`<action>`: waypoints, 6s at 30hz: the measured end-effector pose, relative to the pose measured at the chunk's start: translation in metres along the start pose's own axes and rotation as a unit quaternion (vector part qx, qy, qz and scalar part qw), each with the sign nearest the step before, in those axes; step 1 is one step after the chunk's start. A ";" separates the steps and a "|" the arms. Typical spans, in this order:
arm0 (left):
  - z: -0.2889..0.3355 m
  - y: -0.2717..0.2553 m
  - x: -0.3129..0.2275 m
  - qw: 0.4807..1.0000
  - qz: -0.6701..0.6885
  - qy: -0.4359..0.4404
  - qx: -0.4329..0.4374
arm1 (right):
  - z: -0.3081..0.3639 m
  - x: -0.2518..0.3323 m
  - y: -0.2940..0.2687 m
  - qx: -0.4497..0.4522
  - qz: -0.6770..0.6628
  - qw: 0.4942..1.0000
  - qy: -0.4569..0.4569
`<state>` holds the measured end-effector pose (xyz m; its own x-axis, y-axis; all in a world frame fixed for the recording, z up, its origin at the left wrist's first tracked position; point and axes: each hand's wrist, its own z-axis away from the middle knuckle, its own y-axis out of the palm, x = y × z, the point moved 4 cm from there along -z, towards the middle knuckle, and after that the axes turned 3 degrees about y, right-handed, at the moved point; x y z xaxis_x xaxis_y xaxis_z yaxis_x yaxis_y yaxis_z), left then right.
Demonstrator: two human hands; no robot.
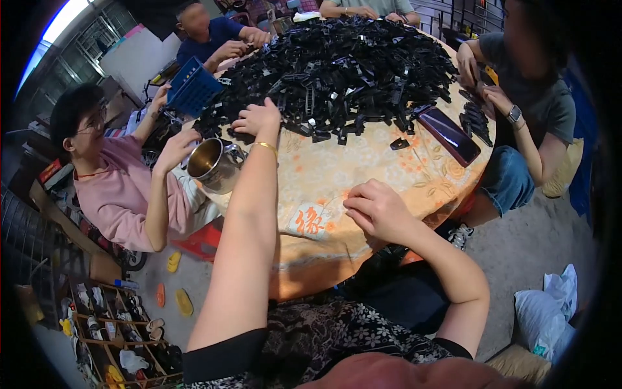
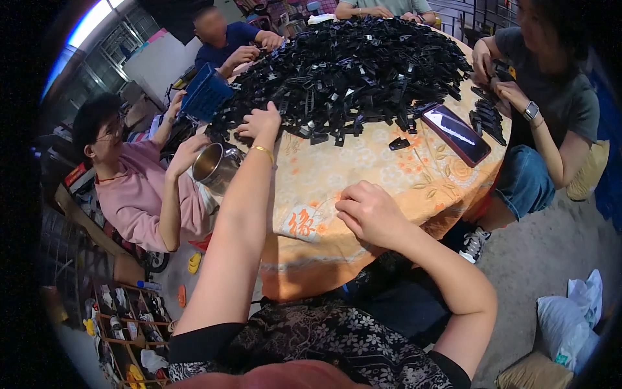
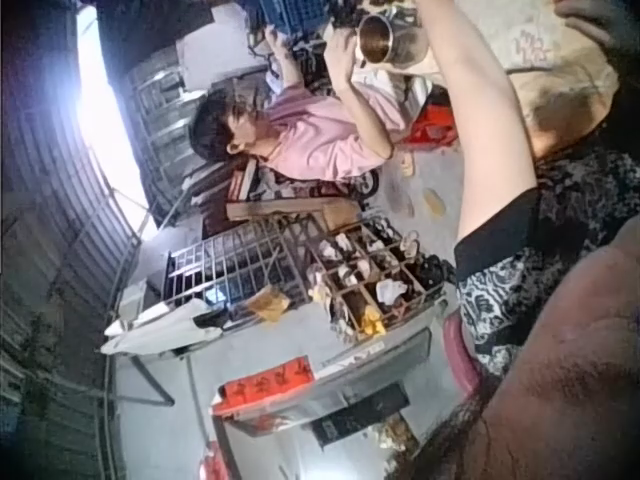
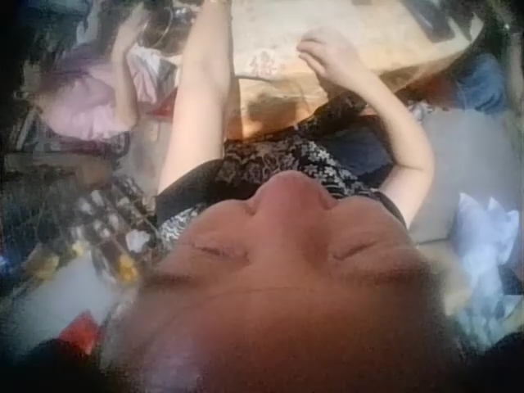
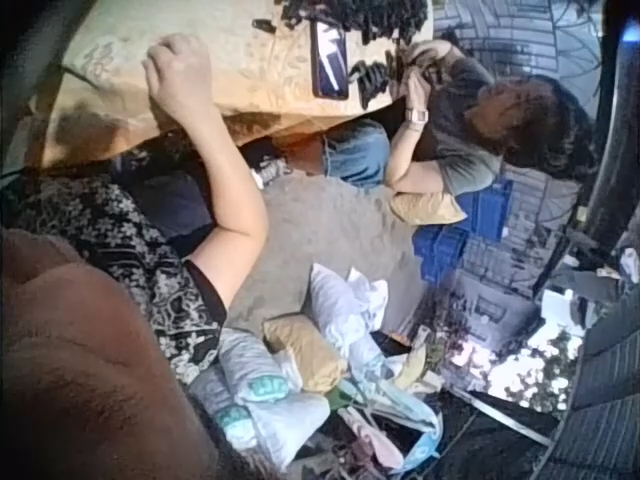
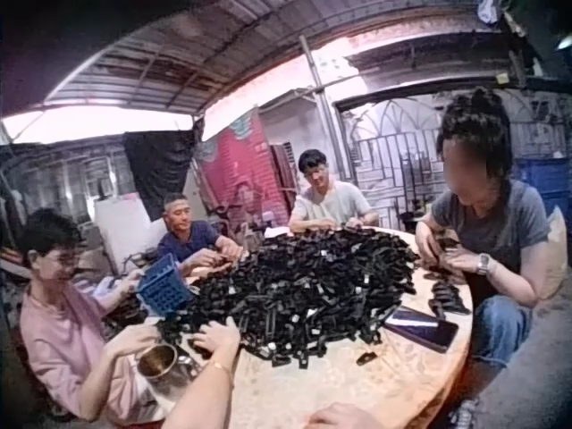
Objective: The person assembles plastic components by fitting small black pieces together by hand and sets the assembled parts on the table.
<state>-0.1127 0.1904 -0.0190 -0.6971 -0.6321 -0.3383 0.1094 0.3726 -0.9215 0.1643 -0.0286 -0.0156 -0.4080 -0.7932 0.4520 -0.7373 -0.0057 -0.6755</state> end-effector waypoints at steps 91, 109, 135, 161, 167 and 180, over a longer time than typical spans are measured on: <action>0.141 -0.099 0.052 0.728 0.123 0.673 0.052 | -0.026 -0.078 -0.068 0.008 0.177 0.965 0.192; 0.161 -0.055 -0.040 0.753 0.150 0.636 0.072 | -0.024 -0.082 -0.067 -0.064 0.244 0.957 0.146; 0.207 -0.068 0.013 0.624 0.236 0.660 0.346 | -0.010 -0.009 -0.050 0.072 0.102 0.982 0.142; 0.098 -0.112 0.069 0.721 -0.089 0.686 -0.037 | -0.003 -0.015 -0.029 0.065 -0.007 0.988 0.139; 0.110 -0.121 0.060 0.655 0.008 0.754 0.040 | -0.001 -0.015 -0.029 0.074 -0.008 0.986 0.147; 0.188 -0.106 0.042 0.607 0.078 0.787 0.081 | 0.006 -0.007 -0.056 0.285 -0.160 0.933 0.154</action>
<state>-0.0205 -0.0037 0.0281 -0.4682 0.8816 0.0592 0.2402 0.1914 -0.9517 0.2120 -0.0265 0.0155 -0.4163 -0.4834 0.7701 -0.4785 -0.6036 -0.6377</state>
